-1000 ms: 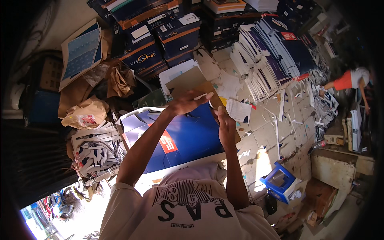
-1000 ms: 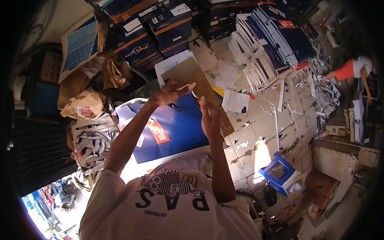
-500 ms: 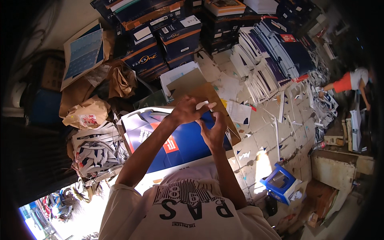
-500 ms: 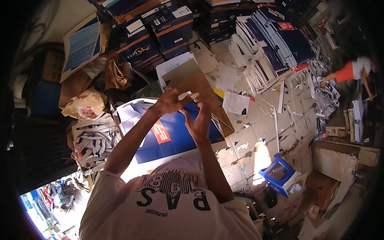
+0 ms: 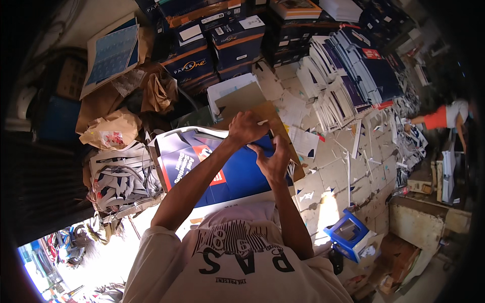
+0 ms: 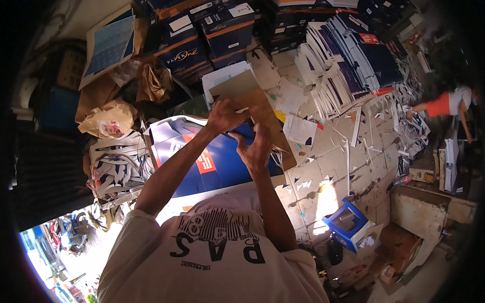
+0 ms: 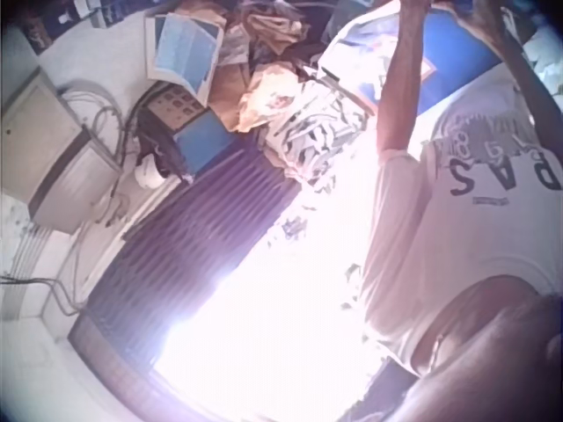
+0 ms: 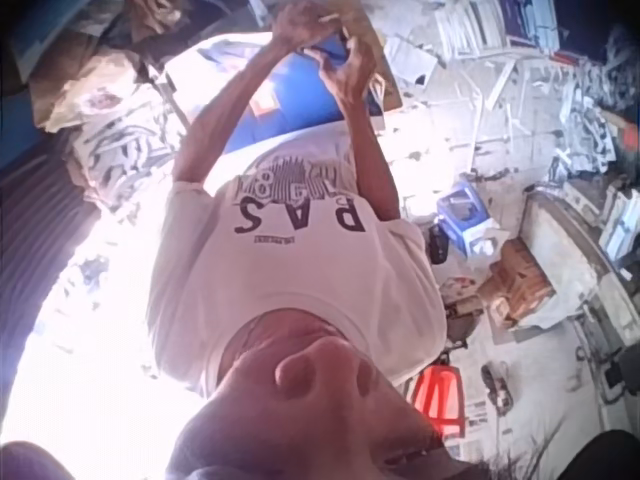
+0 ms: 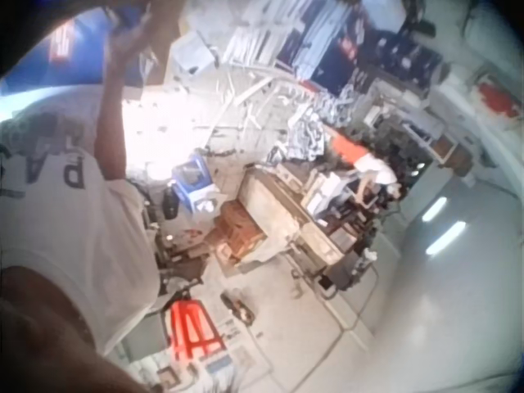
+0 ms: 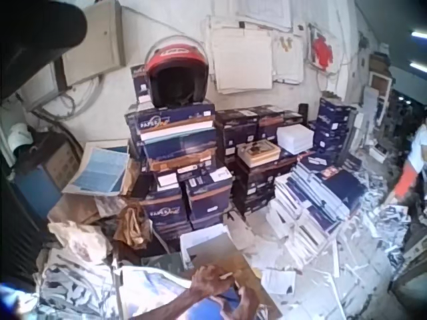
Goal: The person removes the excess white paper borders from a stack of printed blue and red cardboard sheets by hand. The person peels the outer strips away and places the cleared stack of cardboard onto a larger pile.
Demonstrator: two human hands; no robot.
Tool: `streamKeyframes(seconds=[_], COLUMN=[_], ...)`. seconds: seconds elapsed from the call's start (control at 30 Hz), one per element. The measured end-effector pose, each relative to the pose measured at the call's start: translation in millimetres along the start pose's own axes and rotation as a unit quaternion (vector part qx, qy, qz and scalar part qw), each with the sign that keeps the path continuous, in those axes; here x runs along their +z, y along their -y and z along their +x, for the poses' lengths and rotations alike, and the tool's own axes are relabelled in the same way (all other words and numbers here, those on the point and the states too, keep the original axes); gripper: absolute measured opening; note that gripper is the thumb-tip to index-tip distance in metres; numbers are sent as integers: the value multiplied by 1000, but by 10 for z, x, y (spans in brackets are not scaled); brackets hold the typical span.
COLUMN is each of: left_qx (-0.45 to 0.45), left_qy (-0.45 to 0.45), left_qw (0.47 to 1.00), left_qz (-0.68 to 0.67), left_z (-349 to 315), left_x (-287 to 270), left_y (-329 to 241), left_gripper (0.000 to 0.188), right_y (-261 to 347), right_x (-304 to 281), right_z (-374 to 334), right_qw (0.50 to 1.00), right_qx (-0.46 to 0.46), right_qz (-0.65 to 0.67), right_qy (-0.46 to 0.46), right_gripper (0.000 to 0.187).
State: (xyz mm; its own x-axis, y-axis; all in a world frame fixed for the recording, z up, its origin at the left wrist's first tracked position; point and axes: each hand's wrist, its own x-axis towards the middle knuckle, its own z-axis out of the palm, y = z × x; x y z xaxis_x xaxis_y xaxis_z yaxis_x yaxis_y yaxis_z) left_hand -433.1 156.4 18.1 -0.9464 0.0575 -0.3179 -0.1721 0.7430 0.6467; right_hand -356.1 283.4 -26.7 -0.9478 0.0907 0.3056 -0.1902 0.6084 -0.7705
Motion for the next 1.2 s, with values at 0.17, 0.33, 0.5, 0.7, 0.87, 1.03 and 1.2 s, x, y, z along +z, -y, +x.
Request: streamKeyframes(seconds=[0.17,0.33,0.5,0.7,0.87,1.03,1.2], left_qx=[53,234,255,-38,-72,-56,127], left_qy=[2,-26,-45,9,5,-39,-21], left_qw=[998,969,964,999,994,993,989], left_qz=[-24,-79,-54,14,79,100,-75], left_z=[-39,-234,-287,-284,-81,-53,-250], left_x=[-42,-102,-87,-200,-11,84,-2], left_y=[-28,42,68,-228,-144,-23,-10], left_gripper=[45,40,37,44,45,47,44], right_y=[-16,263,174,141,89,36,43], right_x=[-91,-182,-7,8,0,45,-115], right_z=[11,-46,-74,48,22,-8,-38], right_qw=[998,990,992,988,997,999,995], right_qx=[37,67,80,94,52,25,0], right_qz=[46,118,94,124,60,41,95], right_qy=[18,29,-33,6,-7,-24,-31], right_gripper=[53,56,45,43,49,44,49])
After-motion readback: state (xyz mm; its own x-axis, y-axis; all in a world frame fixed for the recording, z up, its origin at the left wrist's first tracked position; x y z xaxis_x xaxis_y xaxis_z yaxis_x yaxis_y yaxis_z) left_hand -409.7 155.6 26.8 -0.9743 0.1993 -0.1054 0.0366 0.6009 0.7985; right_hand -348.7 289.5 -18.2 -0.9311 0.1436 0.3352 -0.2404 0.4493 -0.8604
